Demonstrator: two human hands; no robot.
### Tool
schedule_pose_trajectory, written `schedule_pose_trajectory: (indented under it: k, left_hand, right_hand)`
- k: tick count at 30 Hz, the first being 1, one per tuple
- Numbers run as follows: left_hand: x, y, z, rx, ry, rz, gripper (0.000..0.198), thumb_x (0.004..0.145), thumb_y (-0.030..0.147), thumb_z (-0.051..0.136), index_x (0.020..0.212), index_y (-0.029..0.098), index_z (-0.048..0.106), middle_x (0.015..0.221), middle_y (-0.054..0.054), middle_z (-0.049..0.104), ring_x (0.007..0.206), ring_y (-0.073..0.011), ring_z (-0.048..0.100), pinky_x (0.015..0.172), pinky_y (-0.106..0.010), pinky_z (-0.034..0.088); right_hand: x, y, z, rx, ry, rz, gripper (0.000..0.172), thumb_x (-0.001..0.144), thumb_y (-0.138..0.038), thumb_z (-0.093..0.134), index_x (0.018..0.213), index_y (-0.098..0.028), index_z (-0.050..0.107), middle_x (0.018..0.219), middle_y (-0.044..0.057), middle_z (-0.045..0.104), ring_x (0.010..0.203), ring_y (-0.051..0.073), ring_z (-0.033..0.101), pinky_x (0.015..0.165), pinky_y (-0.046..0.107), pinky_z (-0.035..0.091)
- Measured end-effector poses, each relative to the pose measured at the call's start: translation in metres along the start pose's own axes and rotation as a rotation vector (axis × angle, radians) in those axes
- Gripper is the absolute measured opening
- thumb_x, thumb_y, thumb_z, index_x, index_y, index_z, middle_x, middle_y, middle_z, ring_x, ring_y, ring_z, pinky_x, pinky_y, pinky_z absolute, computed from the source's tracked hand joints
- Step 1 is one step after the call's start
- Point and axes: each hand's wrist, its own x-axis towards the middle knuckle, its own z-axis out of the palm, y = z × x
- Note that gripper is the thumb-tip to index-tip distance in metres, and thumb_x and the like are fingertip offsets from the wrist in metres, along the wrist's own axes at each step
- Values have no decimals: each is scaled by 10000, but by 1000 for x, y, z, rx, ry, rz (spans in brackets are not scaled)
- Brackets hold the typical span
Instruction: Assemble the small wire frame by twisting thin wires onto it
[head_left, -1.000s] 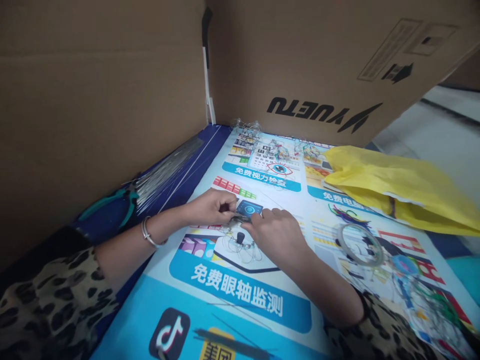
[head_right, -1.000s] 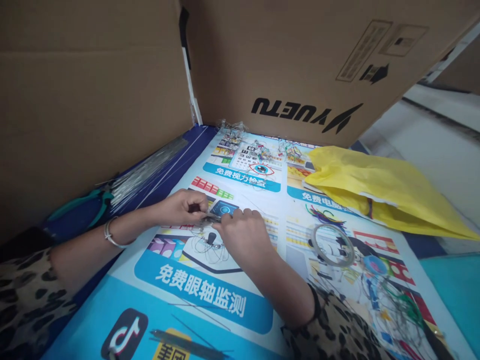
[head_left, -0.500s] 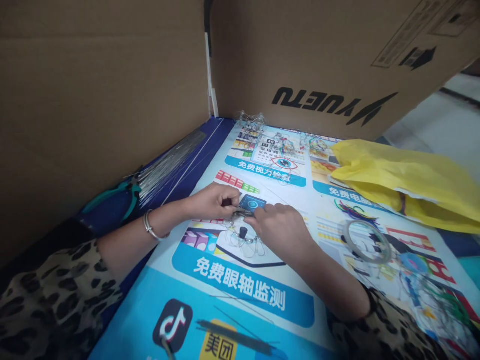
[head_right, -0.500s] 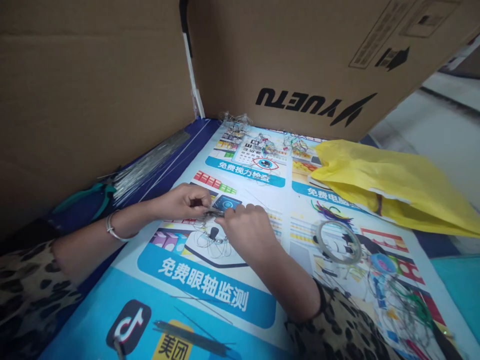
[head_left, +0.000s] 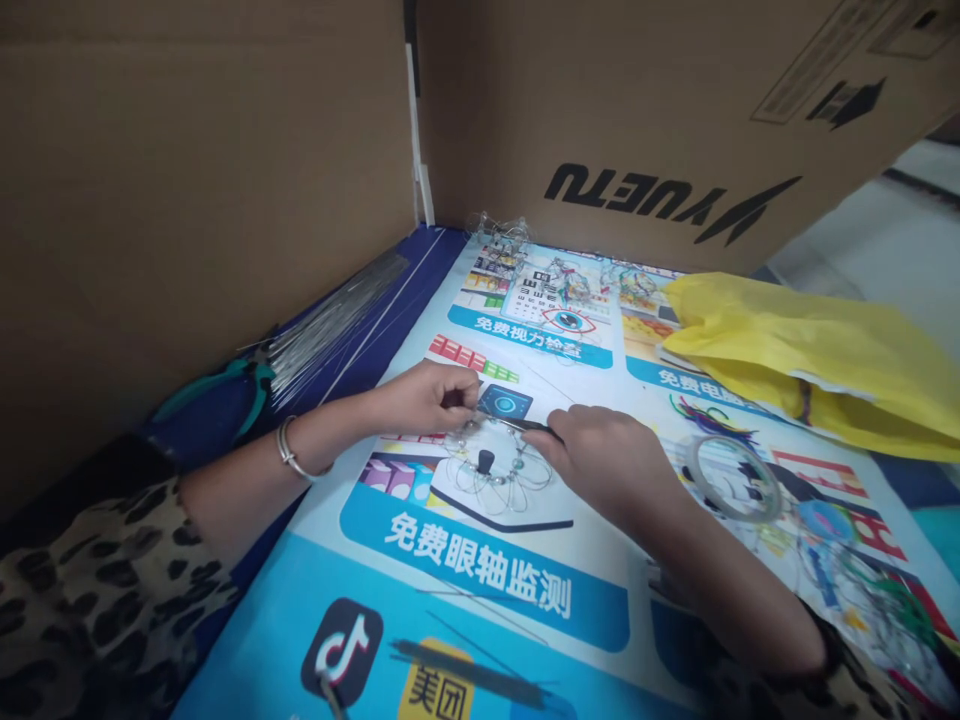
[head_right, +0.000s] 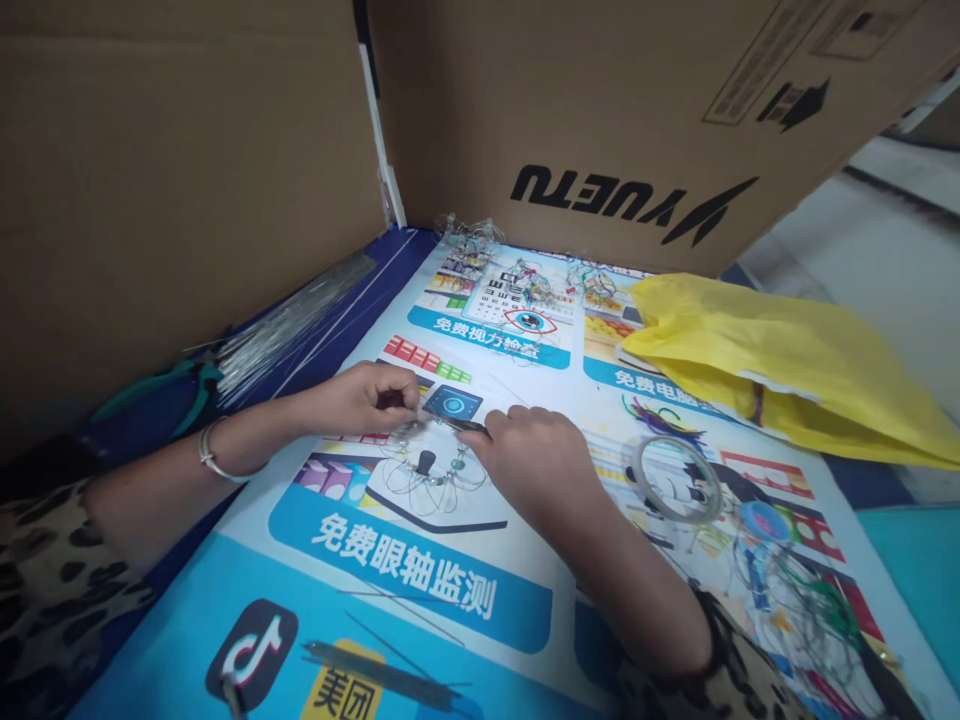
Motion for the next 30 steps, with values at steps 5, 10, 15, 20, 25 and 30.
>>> schedule_pose_trajectory:
  k: [5,10,15,20,25,30]
  left_hand:
    - [-1,-4,-2,-39,-30,-14,12,724,141,529,729,133,538,673,24,570,590,-75,489,535,-174,361]
    - [0,4,-3,86,-31,-8,49,706,109,509,730,142,537,647,36,555,558,-70,463,511,-170,322]
    - [-1,17,-2,314,-10,-1,87,689,106,504,729,153,565,645,27,560,556,-82,459,509,-183,292]
    - [-2,24,2,441,15,-17,77,714,150,512,749,165,578,633,13,564,552,-102,469,506,-211,258]
    - [2,26,6,531,30,-36,172,797,313,512,726,171,577,609,6,563,535,-108,456,501,-229,216]
    - [8,26,8,597,51,-60,264,844,328,467,662,163,562,560,4,523,499,-102,400,496,-240,187]
  right_hand:
    - [-7,5,4,33,-80,12,419,905,-499,335,807,-216,628,749,40,657,664,179,597,523,275,289]
    - [-14,8,1,13,-120,50,412,899,-503,339,804,-226,629,770,37,668,685,195,607,523,272,287]
    - [-15,7,1,-2,-134,44,414,901,-502,332,827,-224,629,786,43,671,700,207,607,536,275,306]
    - [-15,4,3,-13,-116,42,423,896,-507,340,829,-213,637,791,57,667,693,201,604,540,278,313]
    - [-15,2,4,-17,-83,30,430,900,-497,342,824,-198,641,782,64,667,673,183,594,550,275,307]
    - [-15,1,5,-38,-52,27,427,901,-496,349,812,-195,638,767,61,667,678,195,597,548,275,289]
